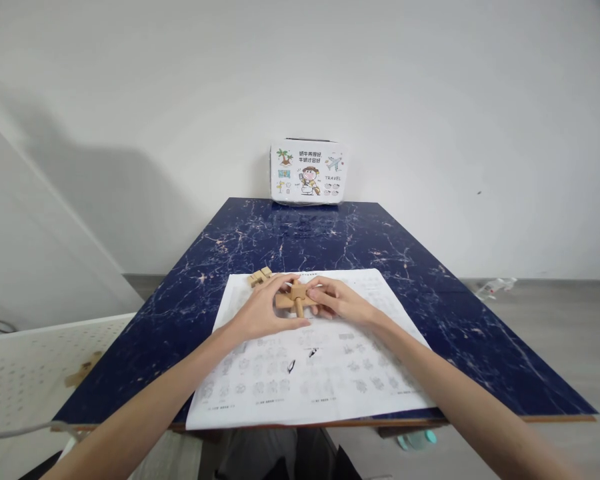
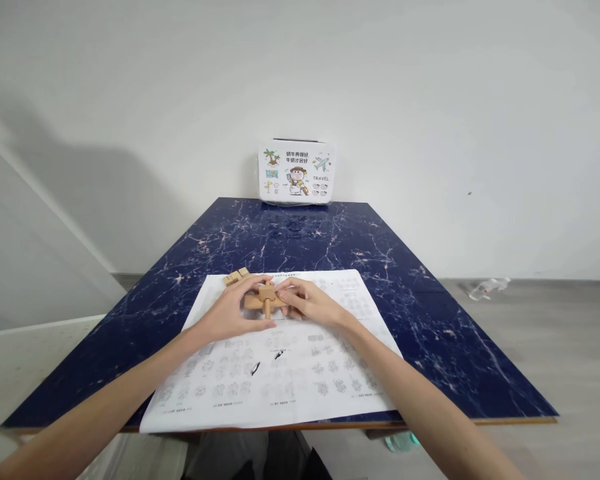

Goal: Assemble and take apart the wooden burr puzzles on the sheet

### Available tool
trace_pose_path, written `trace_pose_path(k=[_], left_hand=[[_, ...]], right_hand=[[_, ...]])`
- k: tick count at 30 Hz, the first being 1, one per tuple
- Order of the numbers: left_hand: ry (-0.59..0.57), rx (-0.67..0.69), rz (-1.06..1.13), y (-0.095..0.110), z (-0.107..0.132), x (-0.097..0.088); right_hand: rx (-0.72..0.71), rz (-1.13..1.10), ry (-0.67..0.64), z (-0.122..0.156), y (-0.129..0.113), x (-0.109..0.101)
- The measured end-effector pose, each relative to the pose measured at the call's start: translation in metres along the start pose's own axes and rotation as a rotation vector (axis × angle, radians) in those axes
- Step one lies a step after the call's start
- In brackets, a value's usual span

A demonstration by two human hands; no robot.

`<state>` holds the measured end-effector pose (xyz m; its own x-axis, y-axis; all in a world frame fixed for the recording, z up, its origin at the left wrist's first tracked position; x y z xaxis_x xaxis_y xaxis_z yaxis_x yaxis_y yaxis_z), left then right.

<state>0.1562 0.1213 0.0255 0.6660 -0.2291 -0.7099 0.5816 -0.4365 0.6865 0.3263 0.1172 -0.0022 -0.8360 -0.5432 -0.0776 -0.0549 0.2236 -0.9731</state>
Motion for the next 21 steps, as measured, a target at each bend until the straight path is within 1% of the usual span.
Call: trace_pose_path(k=[7, 13, 17, 21], left_hand=[[0.001, 0.016, 0.046, 0.003, 0.001, -0.003], [0.048, 0.05, 0.09, 0.005, 0.003, -0.006], [0.032, 0.081, 0.027, 0.005, 0.003, -0.004], [0.009, 0.053, -0.005, 0.003, 0.002, -0.003]], right_hand=[[-0.028, -0.056, 0.026, 0.001, -0.001, 0.003], [-0.067, -0.089, 0.06, 0.001, -0.01, 0.004], [-0.065, -0.047, 0.04, 0.002, -0.007, 0.005], [-0.05, 0.006, 0.026, 0.001, -0.003, 0.005]])
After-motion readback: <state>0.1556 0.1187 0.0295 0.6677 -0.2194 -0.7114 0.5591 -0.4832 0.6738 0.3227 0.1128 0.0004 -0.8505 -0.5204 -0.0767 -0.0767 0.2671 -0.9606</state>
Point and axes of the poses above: each hand's wrist, its own z-axis away from the middle knuckle, its own x-axis out of the palm, y = z × x, the point moved 6 cm from there along -z, towards the middle knuckle, and after that the axes turned 7 degrees about -x, right-handed, at the moved point
